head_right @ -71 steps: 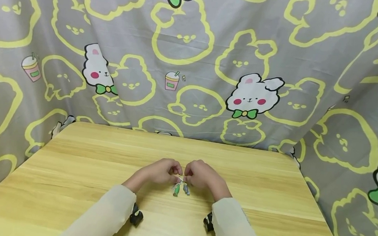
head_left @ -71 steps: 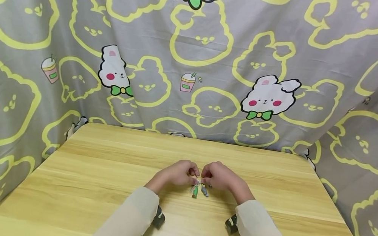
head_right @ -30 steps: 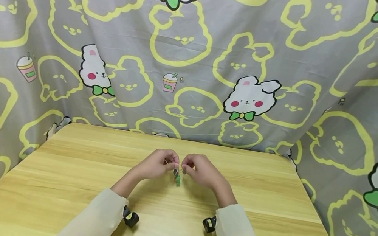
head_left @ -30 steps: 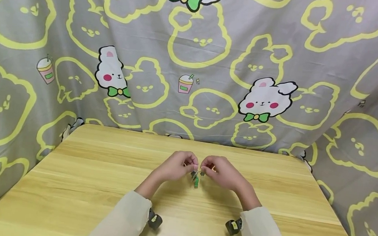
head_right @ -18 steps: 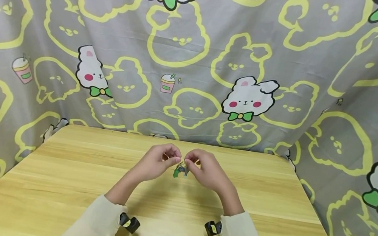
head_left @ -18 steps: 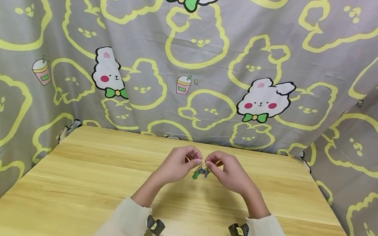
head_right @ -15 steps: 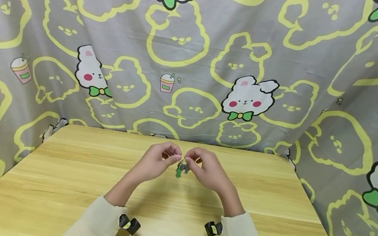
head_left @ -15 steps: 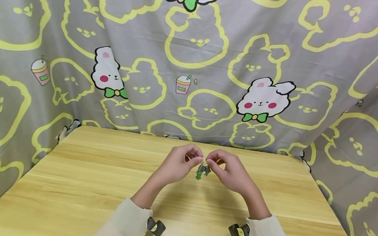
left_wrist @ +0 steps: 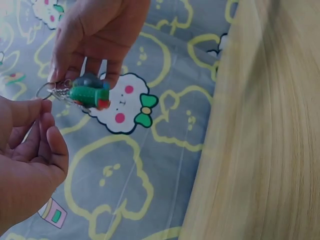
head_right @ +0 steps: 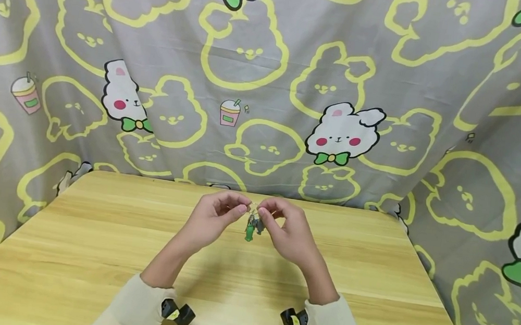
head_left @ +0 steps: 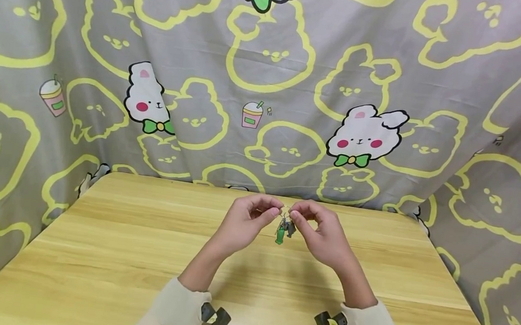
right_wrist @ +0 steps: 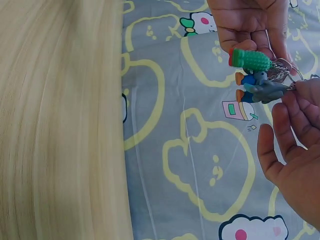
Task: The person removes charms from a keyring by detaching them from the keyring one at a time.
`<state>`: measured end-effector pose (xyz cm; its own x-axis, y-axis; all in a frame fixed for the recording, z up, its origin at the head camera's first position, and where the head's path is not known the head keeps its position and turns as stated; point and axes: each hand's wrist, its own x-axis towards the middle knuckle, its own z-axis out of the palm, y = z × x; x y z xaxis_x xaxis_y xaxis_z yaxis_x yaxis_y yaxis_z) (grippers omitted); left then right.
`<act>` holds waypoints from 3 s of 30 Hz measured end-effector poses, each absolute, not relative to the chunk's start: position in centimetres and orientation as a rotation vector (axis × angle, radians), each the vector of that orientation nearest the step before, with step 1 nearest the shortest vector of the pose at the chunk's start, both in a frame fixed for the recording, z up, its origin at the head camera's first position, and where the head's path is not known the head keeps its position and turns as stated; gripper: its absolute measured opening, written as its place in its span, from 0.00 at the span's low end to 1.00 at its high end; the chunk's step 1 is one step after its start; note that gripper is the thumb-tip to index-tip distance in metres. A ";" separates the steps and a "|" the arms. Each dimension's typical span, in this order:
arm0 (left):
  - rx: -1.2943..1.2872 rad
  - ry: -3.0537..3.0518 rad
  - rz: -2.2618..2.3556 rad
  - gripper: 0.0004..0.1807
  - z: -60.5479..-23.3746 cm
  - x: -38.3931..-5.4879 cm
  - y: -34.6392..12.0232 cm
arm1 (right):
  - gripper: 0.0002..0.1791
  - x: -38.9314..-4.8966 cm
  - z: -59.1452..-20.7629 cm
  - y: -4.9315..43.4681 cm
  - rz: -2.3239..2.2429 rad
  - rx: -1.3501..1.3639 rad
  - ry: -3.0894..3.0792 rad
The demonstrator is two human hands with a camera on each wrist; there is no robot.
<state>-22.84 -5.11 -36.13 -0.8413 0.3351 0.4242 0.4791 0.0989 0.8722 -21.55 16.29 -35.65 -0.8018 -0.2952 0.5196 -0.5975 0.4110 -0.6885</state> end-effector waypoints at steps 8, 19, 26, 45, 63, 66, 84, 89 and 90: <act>-0.816 -2.223 -1.876 0.08 -35.7 -22.3 -5.0 | 0.03 -21.2 -35.4 16.2 1.342 0.802 -2.330; -0.787 -2.176 -1.886 0.09 -36.0 -22.5 -4.9 | 0.04 -20.9 -35.1 15.6 1.328 0.814 -2.368; -0.866 -2.192 -1.494 0.07 -35.6 -22.5 -5.1 | 0.03 -20.9 -35.2 15.5 1.237 0.827 -2.398; -0.840 -2.182 -1.735 0.09 -35.6 -22.4 -4.7 | 0.04 -20.5 -35.2 15.2 1.175 0.821 -2.274; -1.053 -1.977 -0.918 0.02 -33.9 -22.3 -5.8 | 0.06 -20.5 -34.7 14.8 1.069 0.925 -2.262; -1.051 -1.974 -0.866 0.02 -33.7 -22.0 -5.8 | 0.05 -20.4 -34.7 14.6 1.044 0.909 -2.240; -0.741 -1.908 -1.742 0.08 -34.8 -20.3 -2.5 | 0.02 -19.4 -34.2 14.1 1.481 0.738 -2.052; -0.768 -1.895 -1.732 0.08 -34.6 -20.4 -3.1 | 0.03 -19.5 -34.2 14.1 1.420 0.763 -2.069; -0.782 -1.901 -1.704 0.08 -34.5 -20.4 -3.2 | 0.03 -19.5 -34.2 14.1 1.392 0.775 -2.071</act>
